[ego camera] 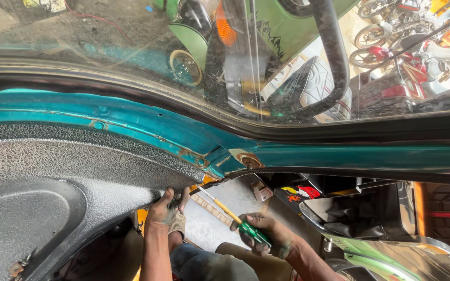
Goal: The person sits in the driver's seat of an auto rickshaw and uses a screwdriver to remove and reinstall screws along the dashboard trim panel, holding the panel with the other hand while working around the steering column and instrument area.
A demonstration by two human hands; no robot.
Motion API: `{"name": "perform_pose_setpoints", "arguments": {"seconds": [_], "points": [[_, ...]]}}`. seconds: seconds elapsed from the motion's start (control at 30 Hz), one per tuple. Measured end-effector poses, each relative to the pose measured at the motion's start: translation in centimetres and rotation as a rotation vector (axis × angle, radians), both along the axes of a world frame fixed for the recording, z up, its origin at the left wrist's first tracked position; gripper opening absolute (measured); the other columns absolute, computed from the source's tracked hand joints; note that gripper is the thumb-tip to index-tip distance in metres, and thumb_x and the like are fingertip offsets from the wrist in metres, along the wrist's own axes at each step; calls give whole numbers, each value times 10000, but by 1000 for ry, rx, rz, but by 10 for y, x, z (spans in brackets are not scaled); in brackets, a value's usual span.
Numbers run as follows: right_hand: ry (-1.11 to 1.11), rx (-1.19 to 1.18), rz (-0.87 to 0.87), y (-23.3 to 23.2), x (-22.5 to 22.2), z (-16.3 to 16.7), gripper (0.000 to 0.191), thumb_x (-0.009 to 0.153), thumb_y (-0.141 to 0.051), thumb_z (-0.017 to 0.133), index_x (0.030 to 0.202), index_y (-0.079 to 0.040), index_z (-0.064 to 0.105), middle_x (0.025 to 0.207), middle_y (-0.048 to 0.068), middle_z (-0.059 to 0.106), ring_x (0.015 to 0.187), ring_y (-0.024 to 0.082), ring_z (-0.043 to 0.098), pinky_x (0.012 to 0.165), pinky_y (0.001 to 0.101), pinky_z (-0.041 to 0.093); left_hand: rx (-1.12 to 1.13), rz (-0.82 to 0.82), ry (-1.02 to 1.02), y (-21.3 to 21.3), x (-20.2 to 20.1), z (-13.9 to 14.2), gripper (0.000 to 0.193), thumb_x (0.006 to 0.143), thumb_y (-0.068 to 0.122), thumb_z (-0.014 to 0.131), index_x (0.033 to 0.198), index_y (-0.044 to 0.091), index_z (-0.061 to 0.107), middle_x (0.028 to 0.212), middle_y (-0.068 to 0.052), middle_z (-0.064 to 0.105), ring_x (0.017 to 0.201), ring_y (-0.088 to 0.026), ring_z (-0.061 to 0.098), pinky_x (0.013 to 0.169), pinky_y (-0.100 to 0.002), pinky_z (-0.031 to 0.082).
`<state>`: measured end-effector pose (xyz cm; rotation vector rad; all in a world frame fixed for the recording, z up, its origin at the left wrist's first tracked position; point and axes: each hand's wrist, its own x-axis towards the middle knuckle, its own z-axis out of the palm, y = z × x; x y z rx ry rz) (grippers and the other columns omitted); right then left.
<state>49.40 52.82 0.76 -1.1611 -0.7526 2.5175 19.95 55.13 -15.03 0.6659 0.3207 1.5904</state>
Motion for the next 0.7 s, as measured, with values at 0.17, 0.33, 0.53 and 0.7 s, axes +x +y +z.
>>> {"name": "perform_pose_setpoints", "arguments": {"seconds": [0.17,0.33,0.53,0.7], "points": [[-217,565,102,-8,-12,2,301,1089,-225,666,1203,53,654,782,53,604,638,91,551,528,250,439,47,-53,11,1,-3,-4,595,933,609,679,819,35,567,667,-56,516,545,-123,460,510,-256,338],[-914,1578,-112,-20,-36,7,271,827,-131,800,1054,-17,707,789,100,733,632,142,696,553,285,539,-9,-71,37,0,-2,-12,609,919,631,653,841,31,578,639,-45,481,544,-113,437,523,-249,323],[-747,1462,117,-16,-35,20,326,868,-121,777,1164,-9,702,855,128,758,717,166,737,637,299,567,63,-67,-18,0,-4,-9,524,964,537,691,821,75,488,704,-52,468,602,-131,436,545,-258,315],[-779,1343,42,-23,-31,23,309,924,-174,724,1165,16,694,810,107,755,716,107,662,642,306,555,31,-160,46,2,-10,-7,531,901,548,693,892,28,585,621,-49,485,532,-115,439,512,-249,330]]}}
